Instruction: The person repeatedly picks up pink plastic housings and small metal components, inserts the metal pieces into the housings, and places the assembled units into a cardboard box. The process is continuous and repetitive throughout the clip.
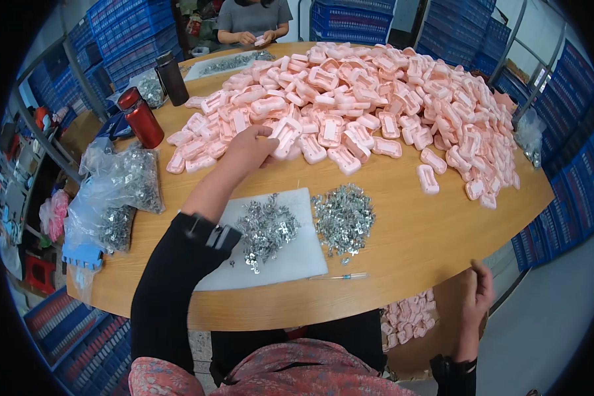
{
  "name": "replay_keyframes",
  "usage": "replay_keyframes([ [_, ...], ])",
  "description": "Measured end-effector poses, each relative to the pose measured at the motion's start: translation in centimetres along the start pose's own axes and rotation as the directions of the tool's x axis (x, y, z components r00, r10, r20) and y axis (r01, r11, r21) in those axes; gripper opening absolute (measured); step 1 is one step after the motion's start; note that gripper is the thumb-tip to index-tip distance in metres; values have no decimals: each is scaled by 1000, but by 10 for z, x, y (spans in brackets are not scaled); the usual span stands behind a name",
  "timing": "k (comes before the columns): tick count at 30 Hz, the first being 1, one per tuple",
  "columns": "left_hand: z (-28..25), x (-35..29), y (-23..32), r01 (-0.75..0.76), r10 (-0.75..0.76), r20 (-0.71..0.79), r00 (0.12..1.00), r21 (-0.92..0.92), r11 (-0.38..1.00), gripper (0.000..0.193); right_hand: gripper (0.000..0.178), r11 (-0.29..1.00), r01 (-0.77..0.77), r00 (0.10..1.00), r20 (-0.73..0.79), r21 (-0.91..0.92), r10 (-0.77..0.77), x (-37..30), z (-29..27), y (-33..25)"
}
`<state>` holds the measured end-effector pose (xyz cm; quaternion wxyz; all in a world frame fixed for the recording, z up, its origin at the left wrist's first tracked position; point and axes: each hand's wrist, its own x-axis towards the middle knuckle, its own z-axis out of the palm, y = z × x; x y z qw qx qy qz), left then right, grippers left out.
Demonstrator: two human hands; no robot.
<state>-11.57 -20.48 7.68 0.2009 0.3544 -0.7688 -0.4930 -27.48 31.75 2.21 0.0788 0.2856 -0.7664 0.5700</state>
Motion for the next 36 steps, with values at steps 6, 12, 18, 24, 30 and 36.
replay_keyframes([
  [6,-7,-151,34,25,36,358,933,-163,986,32,28,966,-127,849,529,226,-12,1,107,-103],
  [12,7,-245,35,45,-38,581,813,2,999,33,37,793,-543,470,883,276,15,-26,151,-130],
  [18,22,-280,-20,-50,218,369,903,-415,908,77,30,530,-837,246,958,135,145,-50,173,-120],
  [24,38,-274,-42,-86,289,155,945,-733,675,77,35,354,-934,77,992,38,96,-47,199,-146],
  [30,10,-243,-44,120,88,176,980,-891,438,65,17,988,150,644,761,-24,-79,18,239,-131],
  [36,7,-240,-47,264,-29,275,961,-882,391,58,12,805,587,596,722,-92,-352,43,283,-108],
])
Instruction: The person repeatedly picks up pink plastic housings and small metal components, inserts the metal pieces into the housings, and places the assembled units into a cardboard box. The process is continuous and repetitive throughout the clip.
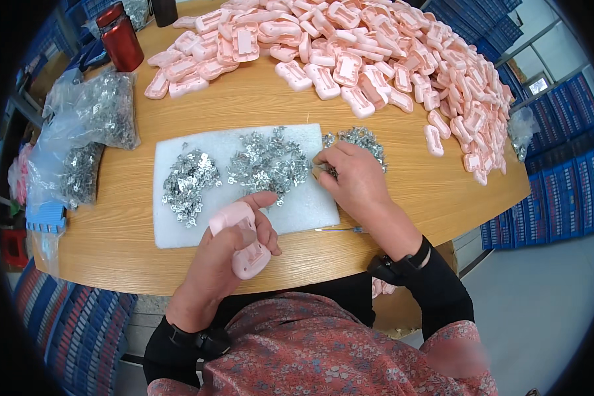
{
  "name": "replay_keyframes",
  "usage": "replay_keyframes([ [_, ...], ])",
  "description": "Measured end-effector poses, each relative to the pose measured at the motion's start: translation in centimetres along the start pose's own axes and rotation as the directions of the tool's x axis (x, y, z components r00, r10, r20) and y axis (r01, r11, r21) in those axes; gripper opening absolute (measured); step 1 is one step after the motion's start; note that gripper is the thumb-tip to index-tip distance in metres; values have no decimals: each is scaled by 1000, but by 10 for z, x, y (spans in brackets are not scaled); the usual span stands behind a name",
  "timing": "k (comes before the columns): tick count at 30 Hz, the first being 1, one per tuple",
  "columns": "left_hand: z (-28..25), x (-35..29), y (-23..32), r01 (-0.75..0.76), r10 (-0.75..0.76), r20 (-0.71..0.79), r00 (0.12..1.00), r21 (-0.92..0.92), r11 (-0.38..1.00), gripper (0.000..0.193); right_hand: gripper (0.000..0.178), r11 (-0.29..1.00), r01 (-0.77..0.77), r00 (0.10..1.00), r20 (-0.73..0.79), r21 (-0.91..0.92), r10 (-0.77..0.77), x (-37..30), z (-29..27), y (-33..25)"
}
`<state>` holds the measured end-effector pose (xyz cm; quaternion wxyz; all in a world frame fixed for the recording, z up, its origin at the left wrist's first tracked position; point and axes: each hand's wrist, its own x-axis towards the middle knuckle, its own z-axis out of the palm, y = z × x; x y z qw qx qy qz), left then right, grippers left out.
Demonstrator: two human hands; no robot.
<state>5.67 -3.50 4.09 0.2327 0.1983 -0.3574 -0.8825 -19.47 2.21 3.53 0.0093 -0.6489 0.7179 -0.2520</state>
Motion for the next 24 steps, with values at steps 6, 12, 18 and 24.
replay_keyframes([
  [6,7,2,-2,76,-71,-78,994,74,994,47,14,992,114,993,-32,-45,-116,-3,-1,-2],
  [12,32,22,-9,127,-109,-207,972,73,989,45,20,967,246,967,-88,64,-240,-25,-15,-28],
  [18,25,28,-22,104,-70,-175,982,190,976,45,22,908,418,897,-139,-35,-419,-39,-17,-37],
  [24,32,27,-19,143,-106,-170,980,219,965,43,16,855,503,837,-176,-128,-519,-48,-19,-33],
])
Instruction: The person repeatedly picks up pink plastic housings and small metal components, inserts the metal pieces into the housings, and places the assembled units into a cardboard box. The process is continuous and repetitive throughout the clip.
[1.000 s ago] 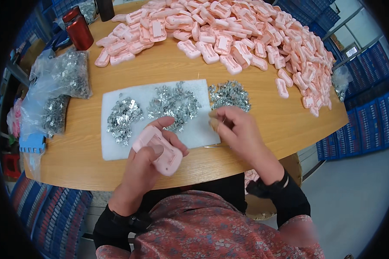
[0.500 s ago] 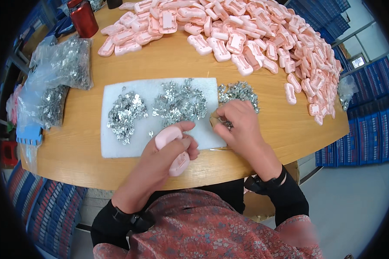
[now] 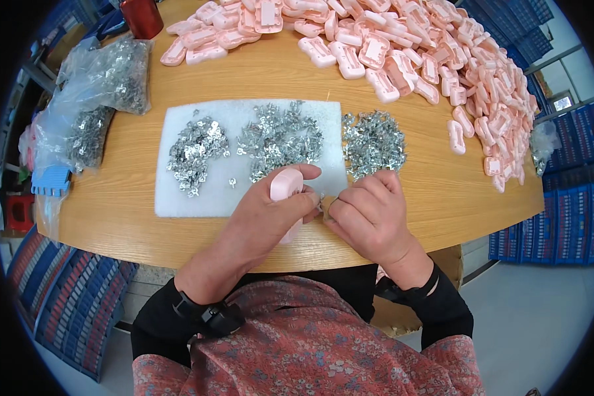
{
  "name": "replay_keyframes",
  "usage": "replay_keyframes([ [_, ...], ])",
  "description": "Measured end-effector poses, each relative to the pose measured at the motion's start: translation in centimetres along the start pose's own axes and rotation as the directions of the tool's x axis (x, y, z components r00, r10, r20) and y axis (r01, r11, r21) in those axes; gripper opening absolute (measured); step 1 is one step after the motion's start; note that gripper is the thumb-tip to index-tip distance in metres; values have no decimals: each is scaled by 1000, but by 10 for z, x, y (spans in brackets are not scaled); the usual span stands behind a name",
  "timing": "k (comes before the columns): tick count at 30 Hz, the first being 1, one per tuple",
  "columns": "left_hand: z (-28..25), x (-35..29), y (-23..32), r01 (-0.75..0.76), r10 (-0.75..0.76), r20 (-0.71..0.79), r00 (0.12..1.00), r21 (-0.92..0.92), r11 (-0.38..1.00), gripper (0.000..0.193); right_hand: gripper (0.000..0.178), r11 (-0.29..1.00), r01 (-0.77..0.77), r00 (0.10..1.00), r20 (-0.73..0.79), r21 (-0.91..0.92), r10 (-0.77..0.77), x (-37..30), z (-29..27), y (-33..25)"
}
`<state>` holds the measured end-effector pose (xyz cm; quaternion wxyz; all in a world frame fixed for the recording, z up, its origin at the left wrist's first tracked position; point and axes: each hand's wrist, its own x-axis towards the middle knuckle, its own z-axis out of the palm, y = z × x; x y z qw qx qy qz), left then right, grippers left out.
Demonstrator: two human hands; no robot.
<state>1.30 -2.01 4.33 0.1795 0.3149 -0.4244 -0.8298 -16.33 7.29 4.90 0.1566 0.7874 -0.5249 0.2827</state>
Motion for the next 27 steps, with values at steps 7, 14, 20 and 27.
replay_keyframes([
  [7,-3,0,4,66,-66,1,998,7,998,41,18,991,-83,996,-17,107,85,1,-4,-2],
  [14,-7,-2,6,-80,63,68,996,283,956,39,14,457,-674,737,481,580,476,6,-16,4],
  [20,-10,-5,8,-141,87,183,979,308,941,40,6,59,-835,521,752,547,404,9,-15,7],
  [27,-11,-7,9,-92,46,174,984,266,960,39,7,-66,-822,513,785,566,346,11,-12,2],
])
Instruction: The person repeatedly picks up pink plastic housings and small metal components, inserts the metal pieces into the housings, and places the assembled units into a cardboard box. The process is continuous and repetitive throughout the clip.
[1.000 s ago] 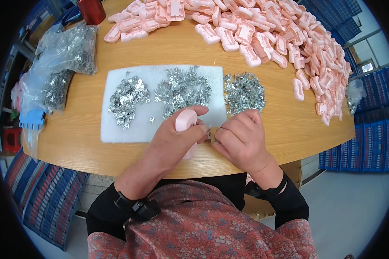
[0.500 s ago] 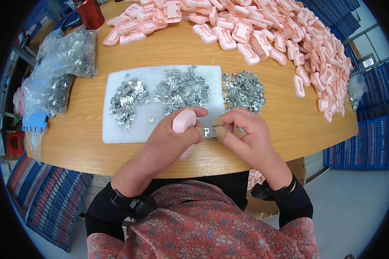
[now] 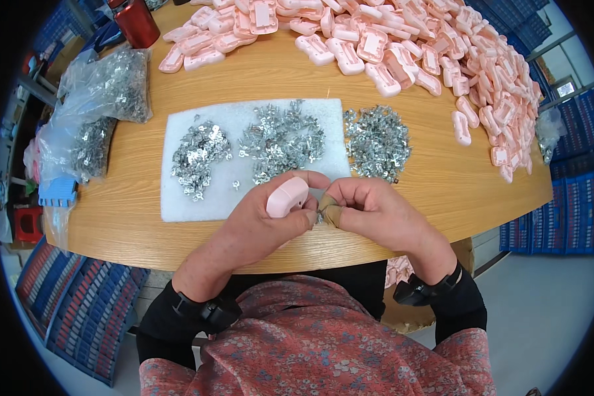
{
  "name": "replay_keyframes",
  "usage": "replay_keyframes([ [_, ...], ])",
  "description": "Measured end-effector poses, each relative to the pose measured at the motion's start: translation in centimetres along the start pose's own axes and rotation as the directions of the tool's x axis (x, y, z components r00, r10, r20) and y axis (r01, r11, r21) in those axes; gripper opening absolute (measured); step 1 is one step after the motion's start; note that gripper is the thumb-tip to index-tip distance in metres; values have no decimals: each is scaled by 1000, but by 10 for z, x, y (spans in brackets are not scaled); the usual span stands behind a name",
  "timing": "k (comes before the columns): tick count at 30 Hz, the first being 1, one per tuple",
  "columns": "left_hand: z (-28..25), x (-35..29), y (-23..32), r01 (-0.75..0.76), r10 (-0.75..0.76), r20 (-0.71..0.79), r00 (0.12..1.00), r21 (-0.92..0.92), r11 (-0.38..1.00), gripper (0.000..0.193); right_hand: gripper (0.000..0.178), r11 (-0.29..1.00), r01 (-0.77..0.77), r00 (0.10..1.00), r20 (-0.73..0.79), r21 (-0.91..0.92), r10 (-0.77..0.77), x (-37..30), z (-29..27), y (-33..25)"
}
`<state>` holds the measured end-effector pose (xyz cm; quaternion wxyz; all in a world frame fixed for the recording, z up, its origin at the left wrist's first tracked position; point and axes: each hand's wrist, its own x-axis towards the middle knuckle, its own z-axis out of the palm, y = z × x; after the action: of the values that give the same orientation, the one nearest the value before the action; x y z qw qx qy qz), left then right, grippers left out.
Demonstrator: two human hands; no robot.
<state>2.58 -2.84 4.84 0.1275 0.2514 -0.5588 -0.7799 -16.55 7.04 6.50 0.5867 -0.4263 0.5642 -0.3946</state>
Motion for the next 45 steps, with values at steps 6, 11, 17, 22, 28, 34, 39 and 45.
replay_keyframes([
  [6,-10,5,-14,105,-49,106,993,-628,771,62,10,986,166,966,-202,-9,-164,-6,7,4],
  [11,-12,6,-18,225,-166,152,974,-671,707,81,14,892,347,878,-235,-289,-417,-3,9,10],
  [17,-9,7,-22,232,-191,134,972,-639,733,80,15,825,393,815,-262,-405,-517,2,21,1],
  [22,-1,5,-13,244,-283,26,959,-587,772,76,22,652,437,769,-120,-619,-628,12,24,6],
  [28,-3,4,-12,268,-317,21,948,-587,764,71,25,641,410,785,-107,-649,-610,18,27,6],
  [34,-2,6,-15,282,-327,34,945,-593,754,71,24,599,408,782,-75,-690,-619,21,28,9],
  [39,1,7,-14,292,-368,-15,930,-577,762,68,24,442,431,739,27,-787,-673,23,26,8],
  [45,3,9,-12,287,-375,-39,926,-572,768,65,26,439,410,761,34,-799,-648,21,24,7],
])
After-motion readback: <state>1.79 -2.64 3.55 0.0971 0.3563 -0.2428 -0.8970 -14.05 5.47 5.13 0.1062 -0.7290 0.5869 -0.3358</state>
